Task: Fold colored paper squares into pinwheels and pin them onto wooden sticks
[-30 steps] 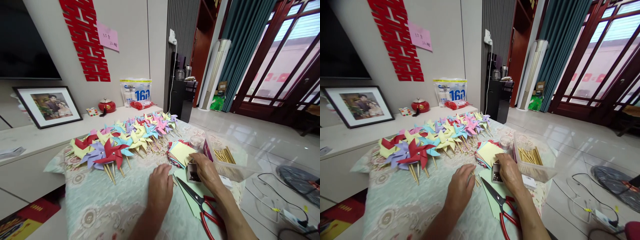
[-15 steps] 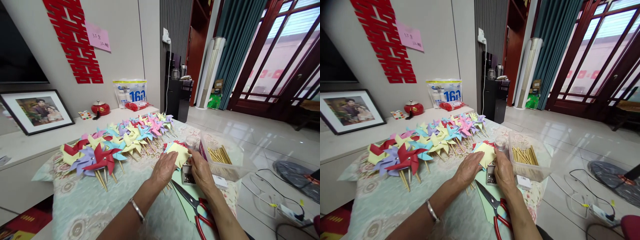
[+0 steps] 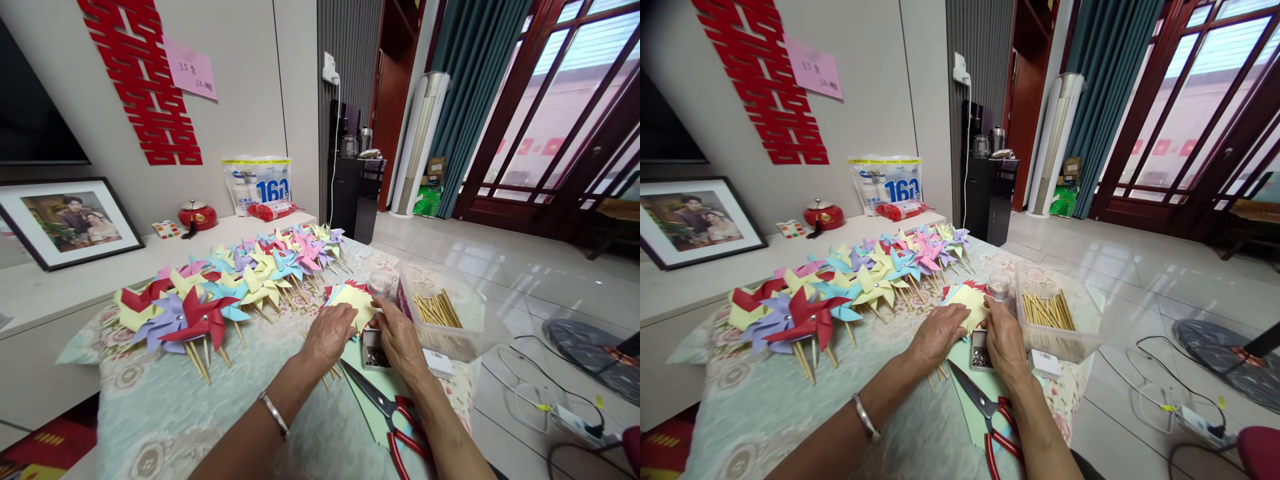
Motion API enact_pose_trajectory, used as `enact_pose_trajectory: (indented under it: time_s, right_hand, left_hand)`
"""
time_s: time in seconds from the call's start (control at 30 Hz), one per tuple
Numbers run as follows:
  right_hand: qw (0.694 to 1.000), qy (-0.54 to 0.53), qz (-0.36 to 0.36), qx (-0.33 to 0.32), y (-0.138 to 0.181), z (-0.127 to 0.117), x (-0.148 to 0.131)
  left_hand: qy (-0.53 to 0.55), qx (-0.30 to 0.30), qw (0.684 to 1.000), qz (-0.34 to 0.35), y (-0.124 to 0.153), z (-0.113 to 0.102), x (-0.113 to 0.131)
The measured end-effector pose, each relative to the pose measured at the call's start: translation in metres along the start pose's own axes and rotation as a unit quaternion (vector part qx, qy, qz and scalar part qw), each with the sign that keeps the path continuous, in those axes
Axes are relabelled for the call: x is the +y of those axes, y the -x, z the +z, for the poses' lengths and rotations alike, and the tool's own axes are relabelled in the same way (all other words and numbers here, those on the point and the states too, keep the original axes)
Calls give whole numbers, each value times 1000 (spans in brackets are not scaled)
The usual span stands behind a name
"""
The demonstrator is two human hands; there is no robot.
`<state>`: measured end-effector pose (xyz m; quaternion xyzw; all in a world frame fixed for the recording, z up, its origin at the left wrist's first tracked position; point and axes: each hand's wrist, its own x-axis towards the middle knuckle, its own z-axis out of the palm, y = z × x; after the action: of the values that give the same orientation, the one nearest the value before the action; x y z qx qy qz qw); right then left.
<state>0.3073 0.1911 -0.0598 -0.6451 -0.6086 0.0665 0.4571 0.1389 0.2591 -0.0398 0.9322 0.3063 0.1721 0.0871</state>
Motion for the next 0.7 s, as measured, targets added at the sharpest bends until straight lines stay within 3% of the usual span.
enact_pose_trajectory:
  time_s: [0.3, 0.7]
  right_hand:
    - [999, 3, -25, 21, -1, 2, 6]
    - [999, -15, -29, 42, -2, 4, 6]
  left_hand:
    - [-17, -14, 1000, 9, -5, -7, 1]
    - [-17, 28, 999, 29, -5, 0, 1]
